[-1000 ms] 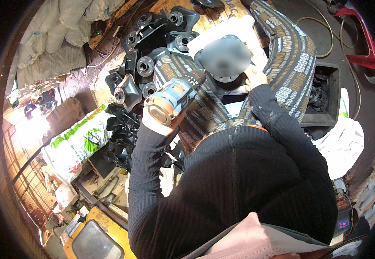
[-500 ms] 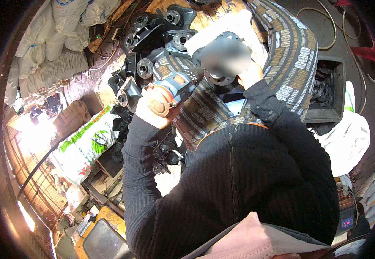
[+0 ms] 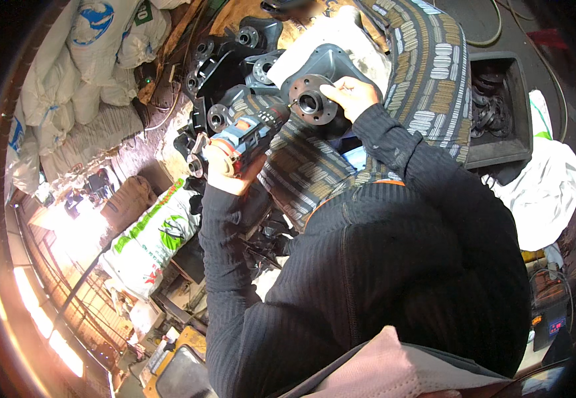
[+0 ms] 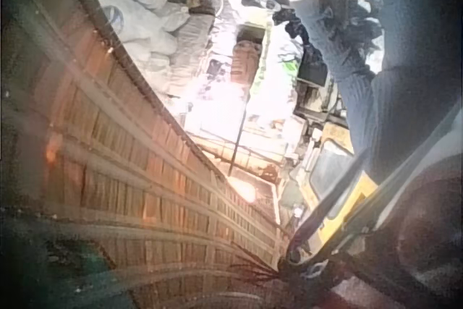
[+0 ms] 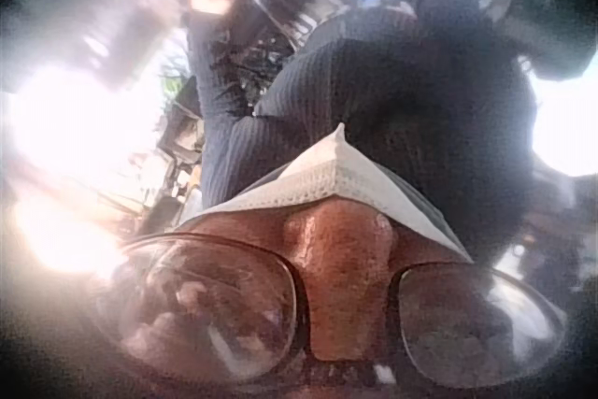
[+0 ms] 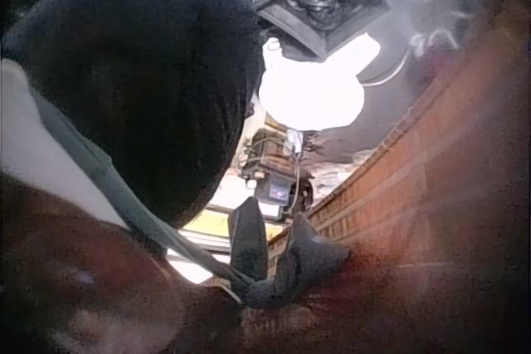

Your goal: The person uses a cordless drill to make holes in black plastic parts placed on a workbench. They repeatedly position the drill, press the trigger, and reposition the parts to drill additional holes.

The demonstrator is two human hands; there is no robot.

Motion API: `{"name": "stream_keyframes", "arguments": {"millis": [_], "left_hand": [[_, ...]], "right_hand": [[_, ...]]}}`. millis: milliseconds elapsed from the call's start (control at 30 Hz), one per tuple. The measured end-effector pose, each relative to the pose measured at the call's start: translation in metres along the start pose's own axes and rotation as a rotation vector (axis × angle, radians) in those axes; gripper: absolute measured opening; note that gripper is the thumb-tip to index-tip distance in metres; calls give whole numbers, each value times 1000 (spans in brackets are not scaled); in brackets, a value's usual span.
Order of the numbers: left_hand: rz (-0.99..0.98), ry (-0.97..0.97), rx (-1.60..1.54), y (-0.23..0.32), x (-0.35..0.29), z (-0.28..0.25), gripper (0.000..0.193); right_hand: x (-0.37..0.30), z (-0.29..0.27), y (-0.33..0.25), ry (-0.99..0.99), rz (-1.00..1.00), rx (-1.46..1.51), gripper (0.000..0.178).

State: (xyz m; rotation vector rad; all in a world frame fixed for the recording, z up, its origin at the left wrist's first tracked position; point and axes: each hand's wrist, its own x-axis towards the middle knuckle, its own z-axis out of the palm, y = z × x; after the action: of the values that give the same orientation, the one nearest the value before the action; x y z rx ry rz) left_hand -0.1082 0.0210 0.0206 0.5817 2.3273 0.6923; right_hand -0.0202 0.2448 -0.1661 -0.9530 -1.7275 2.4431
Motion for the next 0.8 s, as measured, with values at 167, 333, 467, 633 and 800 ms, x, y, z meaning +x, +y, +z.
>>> {"name": "stream_keyframes", "arguments": {"millis": [167,333,467,633,800], "left_hand": [[-56,60,-320,21,3,7,51],[0,-13,7,2,9,2,45],[-405,-348,345,29,33,-7,34],[252,-177,576,2,32,-8,27],[171,-171,583,14,36,-5,33]], "right_hand": [[0,-1,-2,3,32,66,28],[3,-1,6,36,38,20,30],[-2,-7,6,157,35,-217,32],[-5,-9,13,203,13,-310,30],[-9,-10,-1,201,52,-332,28]]}}
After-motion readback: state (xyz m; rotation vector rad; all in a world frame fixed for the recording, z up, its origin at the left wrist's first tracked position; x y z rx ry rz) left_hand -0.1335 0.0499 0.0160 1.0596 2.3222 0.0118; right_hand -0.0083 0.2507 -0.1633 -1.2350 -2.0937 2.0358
